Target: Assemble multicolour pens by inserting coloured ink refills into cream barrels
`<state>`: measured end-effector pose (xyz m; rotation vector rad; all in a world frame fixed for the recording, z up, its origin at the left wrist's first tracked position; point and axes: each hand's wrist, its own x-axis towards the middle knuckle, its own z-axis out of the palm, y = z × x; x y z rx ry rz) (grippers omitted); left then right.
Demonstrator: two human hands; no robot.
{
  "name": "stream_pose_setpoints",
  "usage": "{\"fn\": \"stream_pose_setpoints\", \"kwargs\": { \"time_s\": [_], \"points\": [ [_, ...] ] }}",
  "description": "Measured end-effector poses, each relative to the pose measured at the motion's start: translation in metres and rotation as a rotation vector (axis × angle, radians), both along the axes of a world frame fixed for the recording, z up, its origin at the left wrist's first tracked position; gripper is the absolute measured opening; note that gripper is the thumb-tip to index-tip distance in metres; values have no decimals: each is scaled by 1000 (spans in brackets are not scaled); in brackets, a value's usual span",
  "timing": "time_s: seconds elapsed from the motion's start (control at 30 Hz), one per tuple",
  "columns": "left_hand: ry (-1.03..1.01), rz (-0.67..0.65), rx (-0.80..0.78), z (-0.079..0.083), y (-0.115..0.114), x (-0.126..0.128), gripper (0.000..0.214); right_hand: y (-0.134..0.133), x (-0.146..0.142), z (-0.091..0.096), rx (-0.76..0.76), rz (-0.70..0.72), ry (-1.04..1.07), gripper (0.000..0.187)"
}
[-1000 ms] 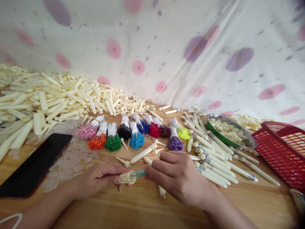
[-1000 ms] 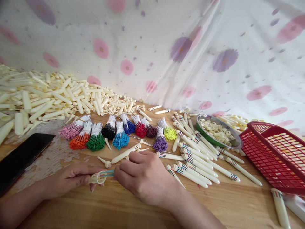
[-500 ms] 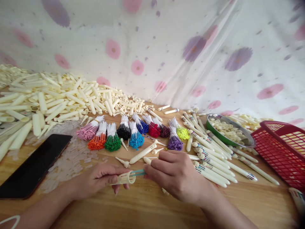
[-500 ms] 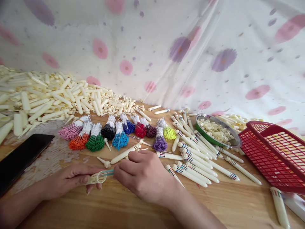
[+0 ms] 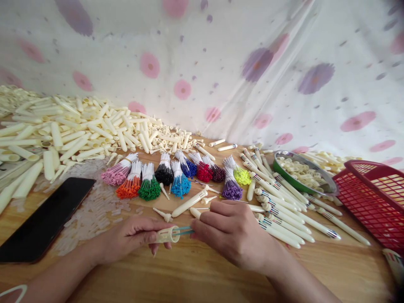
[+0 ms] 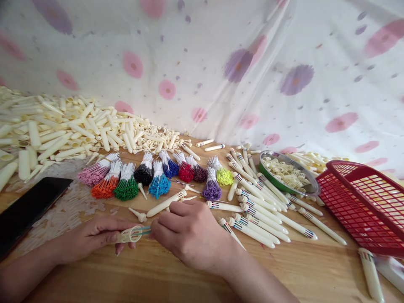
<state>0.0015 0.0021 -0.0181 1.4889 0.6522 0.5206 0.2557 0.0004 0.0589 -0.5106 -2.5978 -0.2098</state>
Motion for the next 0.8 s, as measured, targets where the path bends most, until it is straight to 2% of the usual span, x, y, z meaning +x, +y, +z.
{"fn": "stream_pose_setpoints", "kwargs": {
  "time_s": [0.27,0.43,0.53,0.7,0.8],
  "points": [
    [48,29,48,3,1,0,32,1,0,0,-5,-12,-4,19],
    [178,151,216,2,2,-1,29,2,-2,-1,-64,-9,23,29],
    [186,205,235,2,1,0,28,2,-4,-2,-78,6,44,31],
    [205,291,255,2,-2,1,29,4,-3,-3,-16,4,34,25],
    [192,307,275,1,-2,1,27,6,-1,-3,-29,-6,40,27]
  ]
}}
